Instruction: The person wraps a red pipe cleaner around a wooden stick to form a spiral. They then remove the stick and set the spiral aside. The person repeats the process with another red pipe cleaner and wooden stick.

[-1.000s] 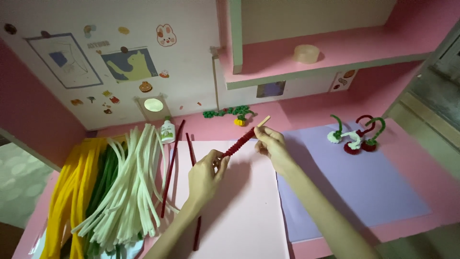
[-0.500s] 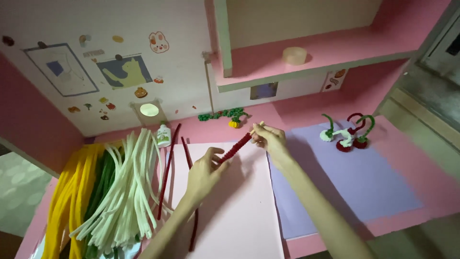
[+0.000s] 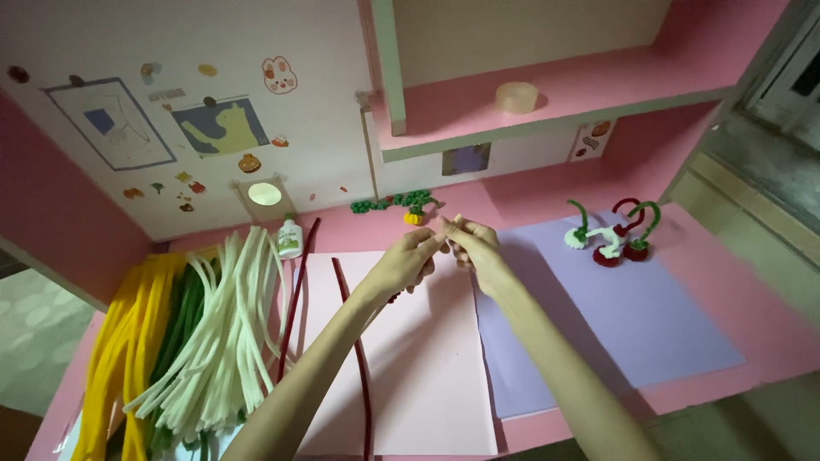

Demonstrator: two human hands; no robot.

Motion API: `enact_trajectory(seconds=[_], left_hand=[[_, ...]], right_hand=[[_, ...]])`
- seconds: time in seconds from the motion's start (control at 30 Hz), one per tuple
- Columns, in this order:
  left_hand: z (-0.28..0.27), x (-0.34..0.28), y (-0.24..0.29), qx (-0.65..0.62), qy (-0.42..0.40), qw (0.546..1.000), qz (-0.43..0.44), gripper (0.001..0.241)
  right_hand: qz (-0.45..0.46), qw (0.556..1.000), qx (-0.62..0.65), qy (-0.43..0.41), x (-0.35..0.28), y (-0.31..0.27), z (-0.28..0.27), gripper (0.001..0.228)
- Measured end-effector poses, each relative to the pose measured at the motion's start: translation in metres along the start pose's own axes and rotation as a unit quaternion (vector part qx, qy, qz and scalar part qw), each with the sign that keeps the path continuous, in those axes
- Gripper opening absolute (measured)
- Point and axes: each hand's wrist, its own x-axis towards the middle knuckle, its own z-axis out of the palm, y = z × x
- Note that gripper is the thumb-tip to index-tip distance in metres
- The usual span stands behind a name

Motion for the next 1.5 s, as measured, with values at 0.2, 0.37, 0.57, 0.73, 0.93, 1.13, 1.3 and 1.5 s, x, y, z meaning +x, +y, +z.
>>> enact_trajectory(seconds=[0.2, 0.37, 0.57, 0.73, 0.93, 1.13, 1.3, 1.5], left_hand=[[0.001, -0.015, 0.021, -0.002, -0.046, 0.999, -0.018, 0.027], [0.000, -0.025, 0.026, -0.062, -0.076, 0.995, -0.023, 0.025], [-0.005, -0.034, 0.021, -0.113, -0.093, 0.989, -0.034, 0.024], [-0.006, -0.057, 0.018, -0.144, -0.124, 0.979, -0.077, 0.022], [-0.010, -0.074, 0.004, -0.139, -0.159, 0.973, -0.097, 0.020], [-0.019, -0.077, -0.004, -0.163, -0.101, 0.971, -0.143, 0.030], [-0.021, -0.056, -0.026, -0.277, -0.060, 0.944, -0.167, 0.033], [-0.017, -0.052, -0.025, -0.343, -0.001, 0.919, -0.195, 0.040]], right_hand=[[-0.090, 0.996, -0.002, 0.005, 0.006, 0.002, 0.001, 0.031], [-0.126, 0.992, 0.006, 0.013, -0.004, -0.011, 0.006, 0.029], [-0.109, 0.994, 0.018, -0.017, 0.012, -0.007, -0.009, 0.028], [-0.136, 0.987, 0.022, 0.081, 0.012, -0.024, -0.032, 0.035], [-0.190, 0.961, -0.005, 0.203, -0.010, -0.066, -0.069, 0.034], [-0.257, 0.937, 0.046, 0.232, -0.058, -0.093, -0.133, 0.020], [-0.151, 0.949, -0.118, 0.248, -0.119, -0.081, -0.126, 0.014], [-0.144, 0.939, -0.204, 0.235, -0.126, -0.007, -0.160, 0.018]])
